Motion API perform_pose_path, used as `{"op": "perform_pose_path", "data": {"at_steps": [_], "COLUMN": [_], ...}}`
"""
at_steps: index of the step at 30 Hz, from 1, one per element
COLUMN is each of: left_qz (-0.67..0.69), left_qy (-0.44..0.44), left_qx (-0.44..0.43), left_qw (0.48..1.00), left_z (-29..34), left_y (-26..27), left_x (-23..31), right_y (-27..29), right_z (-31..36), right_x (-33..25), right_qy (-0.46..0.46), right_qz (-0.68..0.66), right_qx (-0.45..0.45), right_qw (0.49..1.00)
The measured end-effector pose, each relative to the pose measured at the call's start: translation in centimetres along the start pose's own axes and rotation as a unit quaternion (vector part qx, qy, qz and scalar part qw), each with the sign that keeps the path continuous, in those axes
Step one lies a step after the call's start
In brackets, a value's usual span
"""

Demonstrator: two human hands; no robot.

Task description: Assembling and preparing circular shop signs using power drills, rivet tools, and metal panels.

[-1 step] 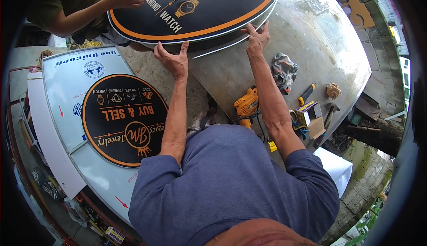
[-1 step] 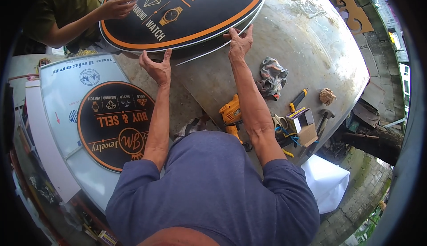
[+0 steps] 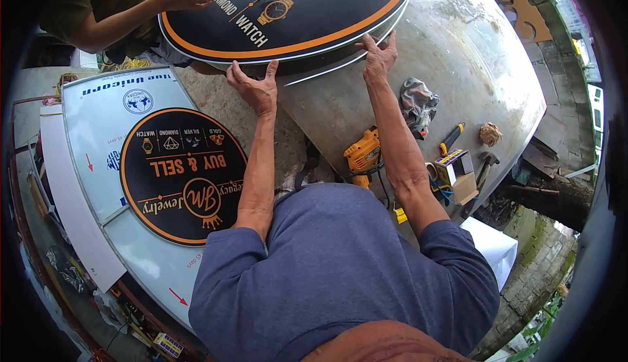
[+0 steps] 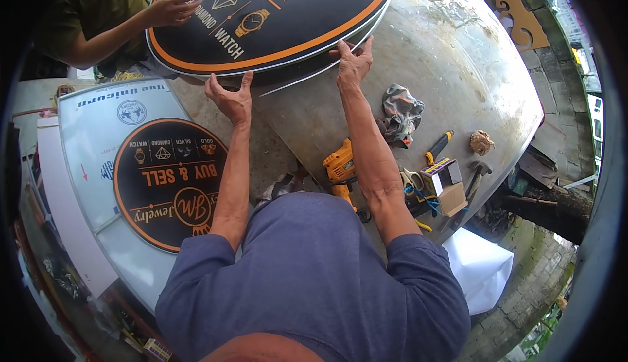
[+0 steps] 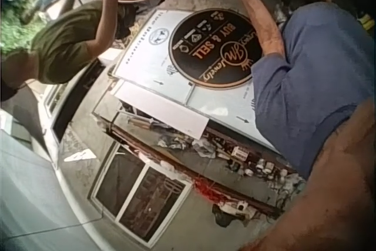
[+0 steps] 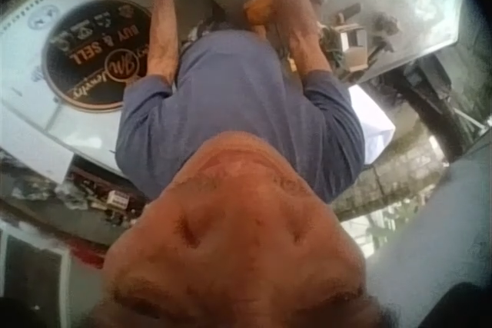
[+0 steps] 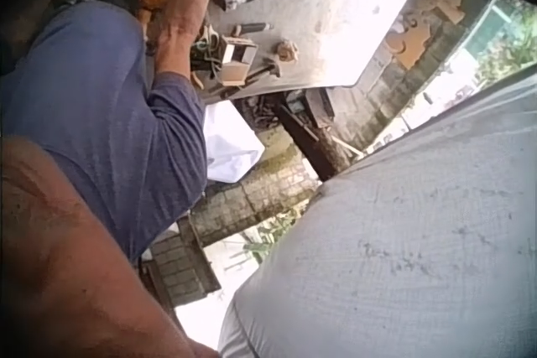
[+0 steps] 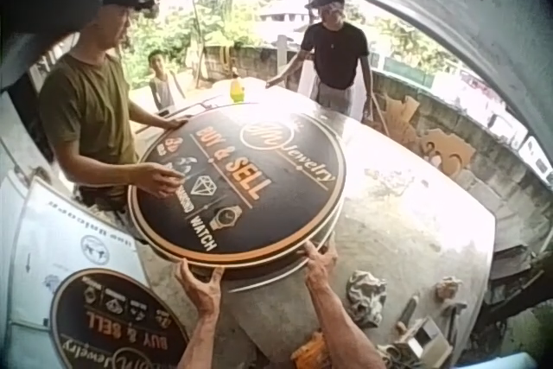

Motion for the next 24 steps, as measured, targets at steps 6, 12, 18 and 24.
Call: {"op": "perform_pose_path", "data": {"at_steps": [6, 12, 18, 24], "left_qz": [0.038, 0.026, -0.021, -0.015], "left_qy": [0.012, 0.022, 0.038, 0.030], "left_qx": [-0.001, -0.003, -0.013, -0.037], "left_qw": [0.999, 0.999, 0.999, 0.999], "left_z": [-0.2, -0.4, -0.8, -0.7], "left_y": [-0.1, -0.2, 0.1, 0.1], "left_x": [0.4, -0.1, -0.4, 0.5], "right_y": [-0.2, 0.2, -0.5, -0.4], "right_z": [-0.5, -0.4, -0.1, -0.1], "right_x": [-0.1, 0.6, 0.2, 0.2], "right_qy": [-0.001, -0.018, -0.023, -0.044], "right_qz": [0.020, 0.032, 0.029, 0.034], "right_qx": [-0.014, 0.000, -0.013, -0.017], "right_qw": [1.000, 0.999, 0.999, 0.998]}}
Point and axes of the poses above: each hand's wrist, its own z-axis away from the middle knuckle, its own y-axis out of the back of the hand, x = y × z, the point moved 10 cm from there along -z, towards the middle knuckle, and after that the axes turned 14 degrees about z, right-handed, at the moved point
